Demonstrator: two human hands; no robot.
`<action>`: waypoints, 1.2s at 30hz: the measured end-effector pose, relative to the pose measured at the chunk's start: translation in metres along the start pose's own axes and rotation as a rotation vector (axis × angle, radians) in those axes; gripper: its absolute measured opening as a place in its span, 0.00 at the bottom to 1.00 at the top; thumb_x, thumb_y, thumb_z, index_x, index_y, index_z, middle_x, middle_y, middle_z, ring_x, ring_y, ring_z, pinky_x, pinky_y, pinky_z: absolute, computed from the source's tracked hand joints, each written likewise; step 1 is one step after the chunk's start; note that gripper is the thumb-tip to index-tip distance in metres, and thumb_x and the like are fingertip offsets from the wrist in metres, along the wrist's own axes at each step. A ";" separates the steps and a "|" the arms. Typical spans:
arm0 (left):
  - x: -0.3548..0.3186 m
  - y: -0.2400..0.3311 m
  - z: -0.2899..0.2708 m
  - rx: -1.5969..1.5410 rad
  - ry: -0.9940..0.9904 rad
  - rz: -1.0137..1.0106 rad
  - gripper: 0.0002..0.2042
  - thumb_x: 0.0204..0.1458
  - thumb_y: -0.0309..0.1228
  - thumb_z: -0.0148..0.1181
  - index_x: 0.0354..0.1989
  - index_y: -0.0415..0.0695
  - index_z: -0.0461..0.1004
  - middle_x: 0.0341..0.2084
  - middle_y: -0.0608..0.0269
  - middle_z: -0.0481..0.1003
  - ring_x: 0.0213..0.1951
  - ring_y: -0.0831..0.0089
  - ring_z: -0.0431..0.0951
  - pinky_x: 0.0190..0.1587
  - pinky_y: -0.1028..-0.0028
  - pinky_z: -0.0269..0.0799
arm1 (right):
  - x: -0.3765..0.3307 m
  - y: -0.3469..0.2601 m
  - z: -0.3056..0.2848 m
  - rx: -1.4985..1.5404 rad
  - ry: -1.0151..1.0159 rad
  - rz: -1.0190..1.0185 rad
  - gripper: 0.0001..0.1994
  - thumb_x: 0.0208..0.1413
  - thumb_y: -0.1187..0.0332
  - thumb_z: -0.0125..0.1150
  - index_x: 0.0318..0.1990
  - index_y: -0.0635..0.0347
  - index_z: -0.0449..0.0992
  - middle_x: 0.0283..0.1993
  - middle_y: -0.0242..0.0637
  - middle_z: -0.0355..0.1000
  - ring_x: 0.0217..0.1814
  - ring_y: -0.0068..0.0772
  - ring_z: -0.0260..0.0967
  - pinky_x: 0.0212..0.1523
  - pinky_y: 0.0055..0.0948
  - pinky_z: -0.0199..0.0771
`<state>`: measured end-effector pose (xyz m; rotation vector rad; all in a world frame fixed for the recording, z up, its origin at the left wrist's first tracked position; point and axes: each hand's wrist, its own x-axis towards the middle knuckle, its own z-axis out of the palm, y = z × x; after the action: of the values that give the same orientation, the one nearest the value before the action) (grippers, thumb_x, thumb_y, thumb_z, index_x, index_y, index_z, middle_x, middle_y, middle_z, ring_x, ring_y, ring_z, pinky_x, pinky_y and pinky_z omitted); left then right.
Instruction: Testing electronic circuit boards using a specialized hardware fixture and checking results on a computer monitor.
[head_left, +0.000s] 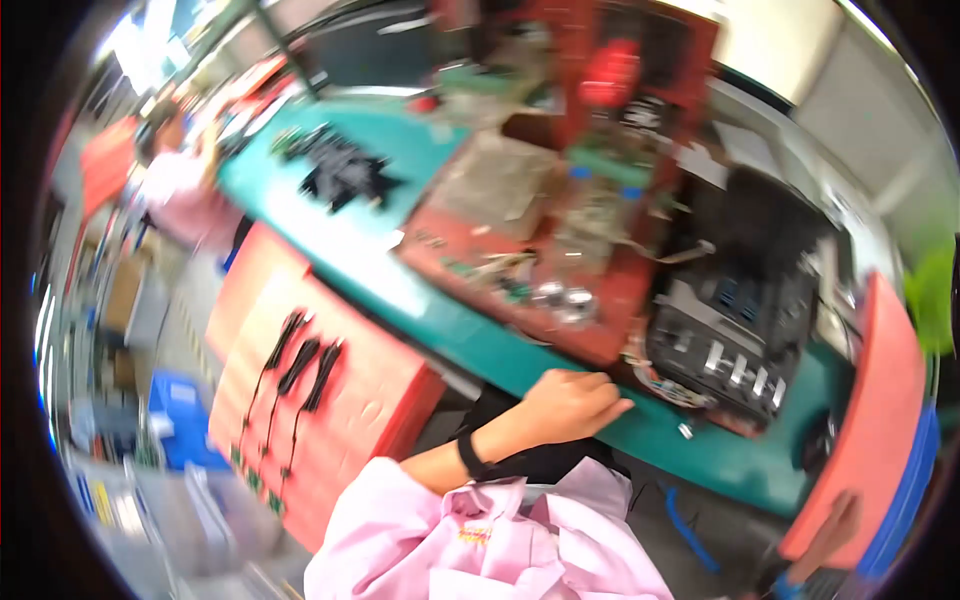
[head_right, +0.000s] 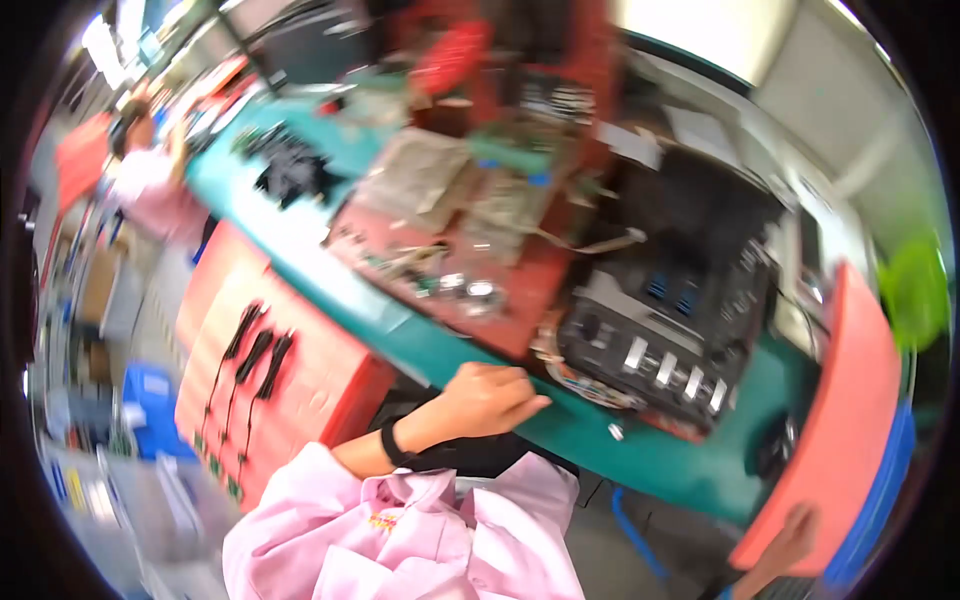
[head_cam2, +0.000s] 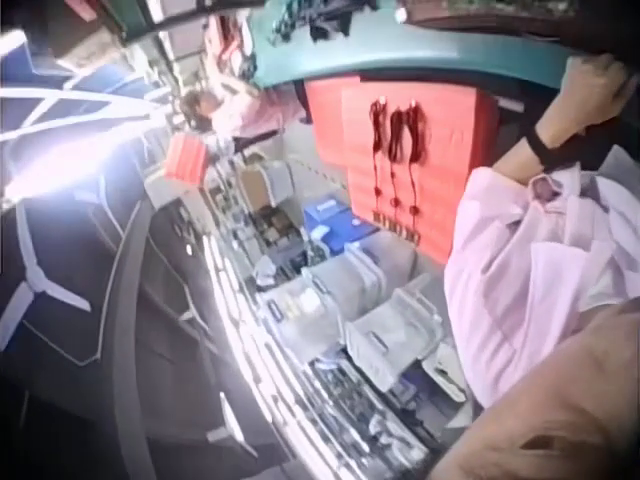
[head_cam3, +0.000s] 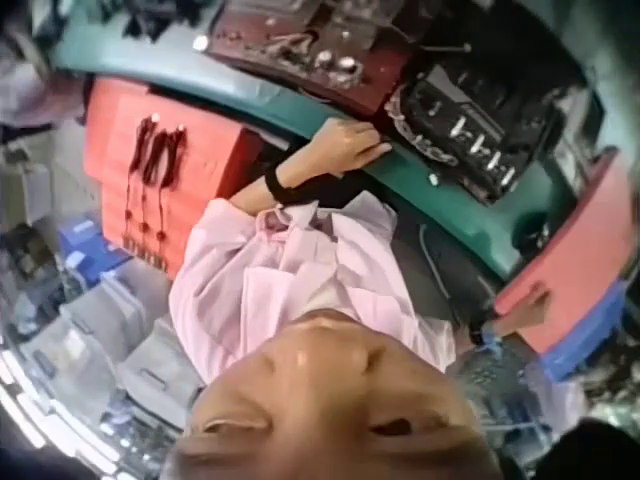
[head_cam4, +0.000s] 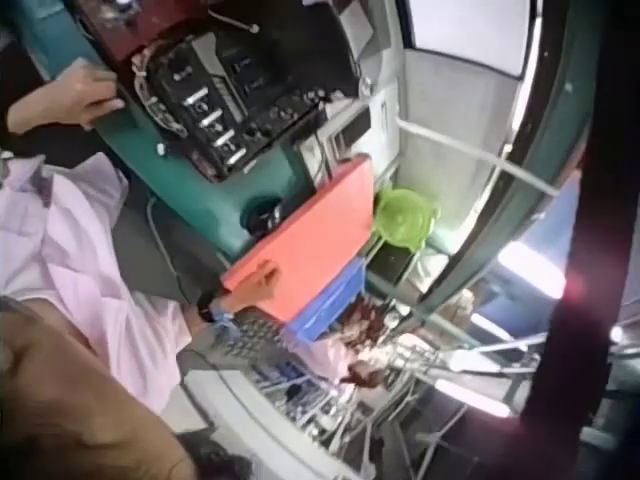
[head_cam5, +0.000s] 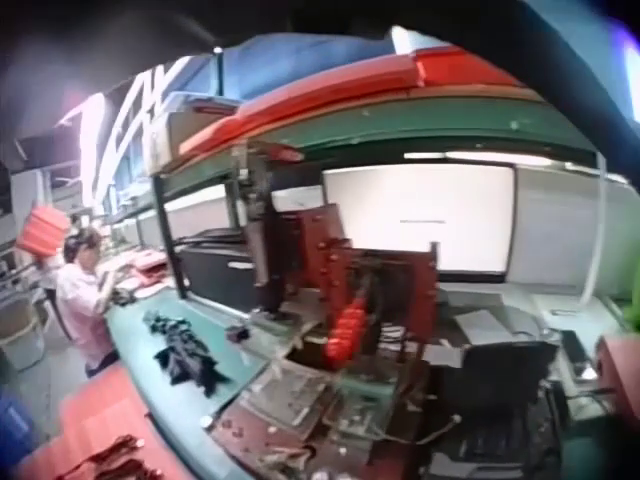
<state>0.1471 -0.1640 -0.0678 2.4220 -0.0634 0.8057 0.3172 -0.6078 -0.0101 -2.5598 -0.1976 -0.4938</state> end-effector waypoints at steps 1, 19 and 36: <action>0.001 0.005 0.001 0.060 0.027 -0.038 0.14 0.42 0.31 0.60 0.12 0.43 0.61 0.10 0.62 0.61 0.12 0.64 0.64 0.14 0.68 0.59 | -0.016 -0.041 0.013 0.002 -0.156 -0.051 0.08 0.52 0.73 0.48 0.23 0.66 0.66 0.22 0.36 0.65 0.25 0.27 0.62 0.25 0.27 0.63; -0.068 -0.167 -0.303 0.996 0.316 -0.674 0.19 0.46 0.48 0.53 0.31 0.41 0.68 0.28 0.52 0.73 0.32 0.54 0.72 0.32 0.62 0.68 | -0.159 -0.333 0.143 0.567 -1.065 -1.018 0.04 0.43 0.72 0.58 0.25 0.63 0.71 0.26 0.39 0.69 0.26 0.40 0.67 0.25 0.29 0.66; 0.031 -0.360 -0.331 0.440 -0.287 -1.565 0.46 0.33 0.67 0.48 0.55 0.40 0.59 0.53 0.48 0.61 0.57 0.59 0.58 0.58 0.68 0.49 | -0.152 -0.324 0.156 0.404 -1.204 -0.795 0.09 0.46 0.66 0.56 0.32 0.62 0.71 0.33 0.39 0.70 0.32 0.42 0.68 0.32 0.34 0.69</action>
<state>0.0745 0.3182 -0.0198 2.0061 1.7603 -0.2986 0.1495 -0.2564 -0.0421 -1.9453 -1.5480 0.8216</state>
